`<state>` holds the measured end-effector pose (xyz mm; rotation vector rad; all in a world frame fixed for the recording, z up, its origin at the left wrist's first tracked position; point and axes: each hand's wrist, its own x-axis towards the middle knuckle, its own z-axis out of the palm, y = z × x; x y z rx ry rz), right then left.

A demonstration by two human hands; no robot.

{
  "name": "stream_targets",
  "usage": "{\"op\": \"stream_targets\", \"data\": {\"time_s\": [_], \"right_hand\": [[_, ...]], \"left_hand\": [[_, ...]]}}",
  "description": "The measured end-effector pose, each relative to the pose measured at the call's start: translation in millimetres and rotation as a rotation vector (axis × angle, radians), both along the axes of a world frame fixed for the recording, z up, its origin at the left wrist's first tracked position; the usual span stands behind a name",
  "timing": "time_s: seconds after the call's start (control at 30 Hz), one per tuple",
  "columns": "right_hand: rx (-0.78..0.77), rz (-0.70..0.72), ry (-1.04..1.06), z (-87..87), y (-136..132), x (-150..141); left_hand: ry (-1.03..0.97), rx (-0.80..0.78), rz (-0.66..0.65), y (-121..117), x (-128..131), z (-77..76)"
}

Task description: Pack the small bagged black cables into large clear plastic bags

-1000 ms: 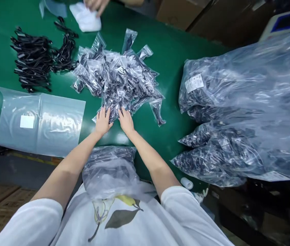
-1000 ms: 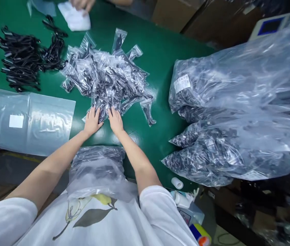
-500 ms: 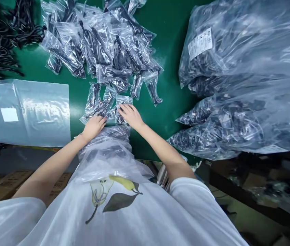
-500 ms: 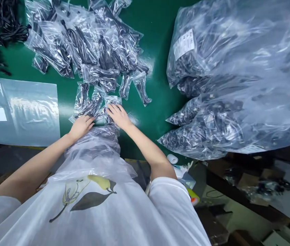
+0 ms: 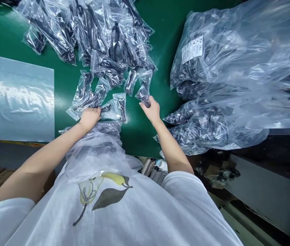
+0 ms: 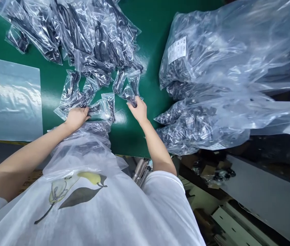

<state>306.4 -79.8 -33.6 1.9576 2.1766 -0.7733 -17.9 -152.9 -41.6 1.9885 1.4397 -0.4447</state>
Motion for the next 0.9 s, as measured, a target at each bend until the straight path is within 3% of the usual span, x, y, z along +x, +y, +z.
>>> {"op": "stream_targets", "data": {"time_s": [0.23,0.43,0.5,0.57,0.63,0.67,0.8,0.83,0.9], "right_hand": [[0.010,0.195,0.131,-12.4,-16,-21],[0.021,0.729,0.143,-31.3,-19,-34],[0.009,0.823,0.127,-34.6,-18,-37],[-0.012,0.810,0.159,-36.6,-18,-39],[-0.031,0.669,0.238,-38.3,-20,-39],[-0.029,0.533,0.288,-39.3,-20,-39],[-0.012,-0.273,0.534,-42.7,-20,-32],[-0.034,-0.421,0.591,-42.9,-19,-29],[-0.102,-0.579,0.667,-41.9,-20,-23]], "left_hand": [[0.082,-0.028,-0.002,6,20,-1.2],[0.113,-0.025,0.044,3,24,-3.7],[0.105,-0.023,0.054,1,25,-3.7],[0.093,-0.022,0.068,1,25,-3.9],[0.080,-0.028,0.083,1,26,-4.0],[0.075,-0.033,0.091,1,26,-3.8],[0.062,-0.058,0.110,0,26,2.4],[0.059,-0.060,0.119,-1,26,5.9],[0.047,-0.053,0.153,-4,24,14.9]]}}
